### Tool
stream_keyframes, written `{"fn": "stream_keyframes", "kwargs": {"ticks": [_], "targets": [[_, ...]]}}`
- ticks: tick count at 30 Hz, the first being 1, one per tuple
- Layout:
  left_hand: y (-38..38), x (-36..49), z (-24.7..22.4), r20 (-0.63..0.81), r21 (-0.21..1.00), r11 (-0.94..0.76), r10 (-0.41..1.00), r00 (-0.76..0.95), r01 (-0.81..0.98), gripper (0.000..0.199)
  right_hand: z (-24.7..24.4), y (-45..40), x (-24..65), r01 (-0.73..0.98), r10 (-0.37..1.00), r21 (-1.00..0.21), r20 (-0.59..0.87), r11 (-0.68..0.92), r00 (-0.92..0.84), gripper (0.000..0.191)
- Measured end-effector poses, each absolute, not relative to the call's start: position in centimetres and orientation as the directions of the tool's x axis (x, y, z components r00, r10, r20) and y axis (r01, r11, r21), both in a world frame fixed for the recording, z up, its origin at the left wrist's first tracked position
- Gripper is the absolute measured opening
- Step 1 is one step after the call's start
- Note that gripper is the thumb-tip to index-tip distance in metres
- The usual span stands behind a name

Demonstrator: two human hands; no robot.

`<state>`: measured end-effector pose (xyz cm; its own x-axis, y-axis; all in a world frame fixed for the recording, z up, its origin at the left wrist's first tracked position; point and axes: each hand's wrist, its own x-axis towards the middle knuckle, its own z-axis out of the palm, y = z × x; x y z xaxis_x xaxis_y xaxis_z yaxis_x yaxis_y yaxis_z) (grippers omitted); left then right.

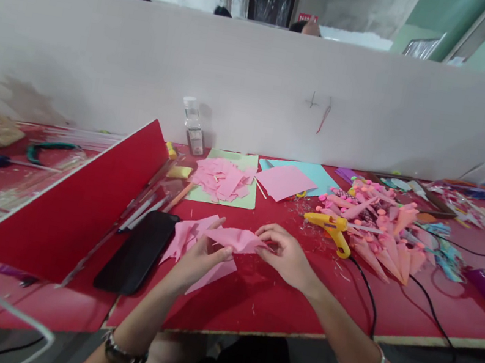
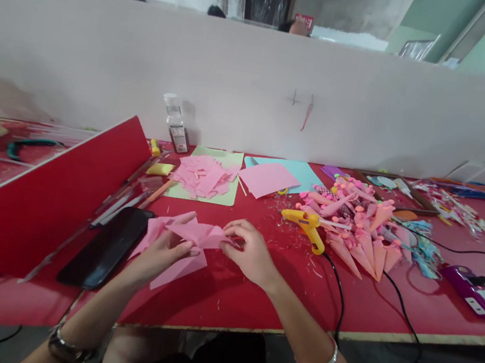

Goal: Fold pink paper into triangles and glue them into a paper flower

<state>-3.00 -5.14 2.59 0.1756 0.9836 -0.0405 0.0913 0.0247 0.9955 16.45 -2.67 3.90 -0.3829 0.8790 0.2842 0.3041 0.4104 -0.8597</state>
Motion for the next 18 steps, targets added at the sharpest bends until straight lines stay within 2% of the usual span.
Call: {"fn": "stream_keyframes", "kwargs": {"ticks": [3,8,12,14,18], "targets": [[-4.0,-2.5,2.8,-0.116,0.993,0.109,0.98,0.163,0.052,0.031,4.0,-1.5,16.2,0.29,0.876,-0.862,0.291,0.415,-0.385,0.009],[-1.6,-1.7,3.5,-0.155,0.988,0.154,0.987,0.037,0.02,0.029,3.9,0.4,16.0,0.206,0.901,-0.904,0.302,0.374,-0.311,0.012],[0.7,-1.0,3.0,-0.128,0.982,0.126,0.992,-0.001,-0.138,0.027,3.0,1.7,15.0,-0.073,0.945,-0.963,0.267,0.258,-0.187,0.045],[1.7,-0.5,2.4,-0.109,0.967,0.1,0.994,-0.024,-0.236,0.026,2.2,2.1,14.3,-0.173,0.954,-0.964,0.233,0.201,-0.187,0.052],[2.6,0.1,1.2,-0.073,0.956,0.055,0.996,-0.051,-0.288,0.024,0.7,2.3,13.4,-0.192,0.969,-0.972,0.171,0.136,-0.178,0.035]]}}
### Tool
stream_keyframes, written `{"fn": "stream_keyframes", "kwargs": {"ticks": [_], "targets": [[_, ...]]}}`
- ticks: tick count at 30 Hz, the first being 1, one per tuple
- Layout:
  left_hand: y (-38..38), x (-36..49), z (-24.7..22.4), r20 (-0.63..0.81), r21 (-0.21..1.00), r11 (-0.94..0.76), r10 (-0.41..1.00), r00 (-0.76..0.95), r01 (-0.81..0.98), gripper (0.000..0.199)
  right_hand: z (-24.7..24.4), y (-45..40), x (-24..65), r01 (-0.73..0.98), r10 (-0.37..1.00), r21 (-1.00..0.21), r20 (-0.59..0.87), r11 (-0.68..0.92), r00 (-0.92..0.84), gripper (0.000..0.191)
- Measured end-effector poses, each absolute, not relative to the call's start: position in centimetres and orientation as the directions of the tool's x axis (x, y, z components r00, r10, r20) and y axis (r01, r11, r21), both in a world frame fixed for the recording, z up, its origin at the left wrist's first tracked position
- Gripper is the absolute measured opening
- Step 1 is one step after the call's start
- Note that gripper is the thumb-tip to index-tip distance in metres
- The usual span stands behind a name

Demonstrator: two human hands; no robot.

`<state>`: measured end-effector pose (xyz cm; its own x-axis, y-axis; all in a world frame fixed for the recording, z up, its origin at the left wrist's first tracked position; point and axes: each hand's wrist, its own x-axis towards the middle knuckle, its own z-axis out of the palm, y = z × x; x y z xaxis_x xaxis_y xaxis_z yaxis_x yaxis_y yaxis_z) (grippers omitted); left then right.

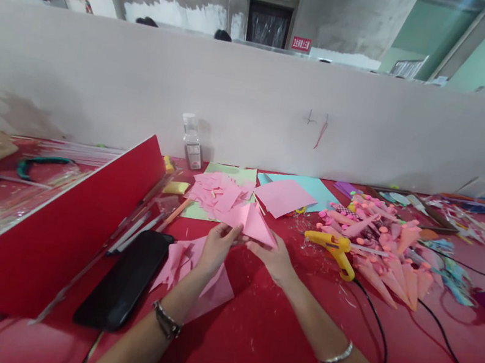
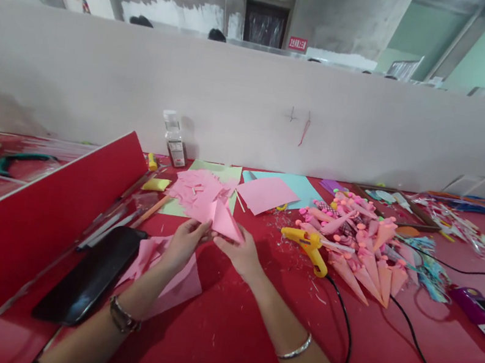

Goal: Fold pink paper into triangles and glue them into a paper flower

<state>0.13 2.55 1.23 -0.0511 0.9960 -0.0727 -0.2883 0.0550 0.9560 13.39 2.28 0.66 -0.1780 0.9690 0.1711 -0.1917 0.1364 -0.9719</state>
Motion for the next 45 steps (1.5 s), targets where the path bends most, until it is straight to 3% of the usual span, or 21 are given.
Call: {"fn": "stream_keyframes", "kwargs": {"ticks": [3,8,16,25,28,35,40,45], "targets": [[2.4,0.2,0.7,-0.037,0.986,0.033,0.999,-0.023,-0.166,0.025,0.1,2.4,13.5,-0.127,0.982,-0.985,0.133,0.117,-0.13,0.022],[2.2,0.2,0.3,0.044,0.997,-0.04,0.997,0.062,-0.062,0.022,-0.1,2.4,13.7,-0.132,0.99,-0.985,0.124,0.115,-0.063,0.021],[2.0,0.3,0.0,0.099,0.994,-0.102,0.992,0.077,0.036,0.021,-0.5,2.3,13.8,-0.071,0.99,-0.992,0.11,0.104,-0.09,0.021],[1.6,-0.7,0.6,0.141,0.928,-0.15,0.989,0.052,0.34,0.031,-0.2,2.3,14.2,0.038,0.973,-0.993,0.104,0.114,-0.205,0.023],[1.8,-0.7,0.4,0.156,0.927,-0.16,0.987,0.04,0.338,0.025,-0.4,2.3,14.3,0.047,0.973,-0.993,0.095,0.107,-0.212,0.023],[1.8,-0.7,0.1,0.227,0.922,-0.284,0.947,0.227,0.263,0.011,-1.1,2.5,14.5,0.076,0.967,-0.992,0.081,0.102,-0.243,0.023],[1.6,-0.7,0.1,0.24,0.937,-0.291,0.937,0.254,0.19,0.008,-1.0,2.3,14.5,0.051,0.966,-0.995,0.075,0.09,-0.246,0.024],[1.5,-1.0,0.3,0.321,0.836,-0.435,0.881,0.347,0.333,0.02,-0.8,2.1,14.3,-0.011,0.931,-0.994,0.106,0.109,-0.35,0.022]]}}
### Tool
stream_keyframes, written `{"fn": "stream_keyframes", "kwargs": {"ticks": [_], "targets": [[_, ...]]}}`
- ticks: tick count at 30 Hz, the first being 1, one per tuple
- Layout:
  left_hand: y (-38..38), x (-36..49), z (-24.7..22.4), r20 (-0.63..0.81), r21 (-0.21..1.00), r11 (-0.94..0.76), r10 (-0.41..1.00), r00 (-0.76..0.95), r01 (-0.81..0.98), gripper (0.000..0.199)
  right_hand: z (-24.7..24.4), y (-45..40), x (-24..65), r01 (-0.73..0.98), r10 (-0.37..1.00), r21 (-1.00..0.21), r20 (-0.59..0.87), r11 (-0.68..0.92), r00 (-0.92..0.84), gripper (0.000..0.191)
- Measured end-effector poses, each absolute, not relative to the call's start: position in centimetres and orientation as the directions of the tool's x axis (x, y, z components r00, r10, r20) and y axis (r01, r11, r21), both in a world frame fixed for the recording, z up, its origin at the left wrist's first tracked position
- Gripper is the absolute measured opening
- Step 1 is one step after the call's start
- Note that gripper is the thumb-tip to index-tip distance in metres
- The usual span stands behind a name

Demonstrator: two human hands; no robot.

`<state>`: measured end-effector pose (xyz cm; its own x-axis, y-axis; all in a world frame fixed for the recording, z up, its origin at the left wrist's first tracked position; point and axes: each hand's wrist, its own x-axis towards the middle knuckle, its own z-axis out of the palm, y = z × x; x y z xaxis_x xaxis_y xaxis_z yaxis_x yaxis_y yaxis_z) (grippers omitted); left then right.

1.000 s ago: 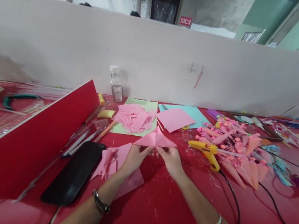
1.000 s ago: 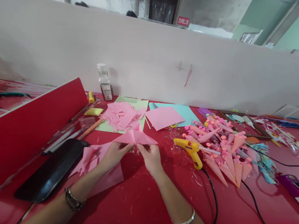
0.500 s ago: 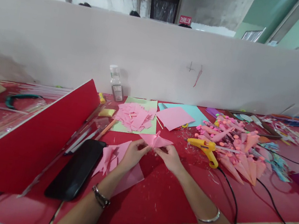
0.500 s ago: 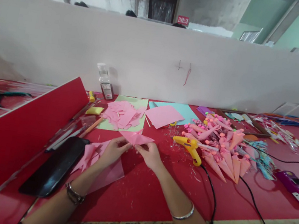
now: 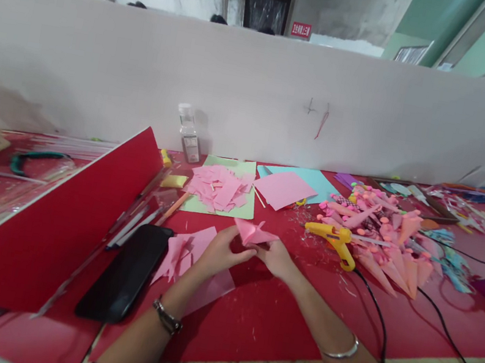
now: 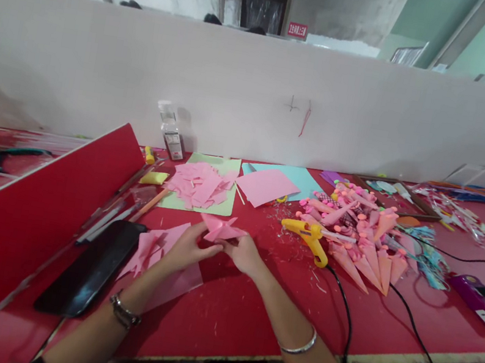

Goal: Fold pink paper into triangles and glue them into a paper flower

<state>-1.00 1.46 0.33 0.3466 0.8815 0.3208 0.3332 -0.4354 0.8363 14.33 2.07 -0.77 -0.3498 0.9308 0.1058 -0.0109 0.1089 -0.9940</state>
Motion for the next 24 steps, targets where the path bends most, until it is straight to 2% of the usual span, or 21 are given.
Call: {"fn": "stream_keyframes", "kwargs": {"ticks": [4,8,14,18,24], "targets": [[1.47,-1.19,0.85,0.321,0.787,-0.511,0.817,0.48,0.344,0.019,-0.64,1.64,13.96,-0.06,0.873,-0.989,0.147,0.135,-0.465,0.023],[1.17,-1.05,1.02,0.342,0.804,-0.485,0.851,0.399,0.345,0.022,-0.87,1.51,13.73,-0.093,0.856,-0.987,0.162,0.133,-0.49,0.031],[0.88,-0.88,0.83,0.203,0.936,-0.256,0.953,0.224,0.242,0.022,-1.04,1.93,13.9,-0.11,0.939,-0.99,0.121,0.09,-0.322,0.023],[0.84,-0.69,0.9,0.19,0.952,-0.238,0.953,0.234,0.193,0.023,-0.47,2.22,14.42,-0.105,0.964,-0.98,0.185,0.168,-0.191,0.021],[0.71,-0.63,0.24,0.164,0.961,-0.197,0.971,0.171,0.196,0.027,-0.34,2.1,14.55,-0.099,0.967,-0.981,0.181,0.165,-0.179,0.018]]}}
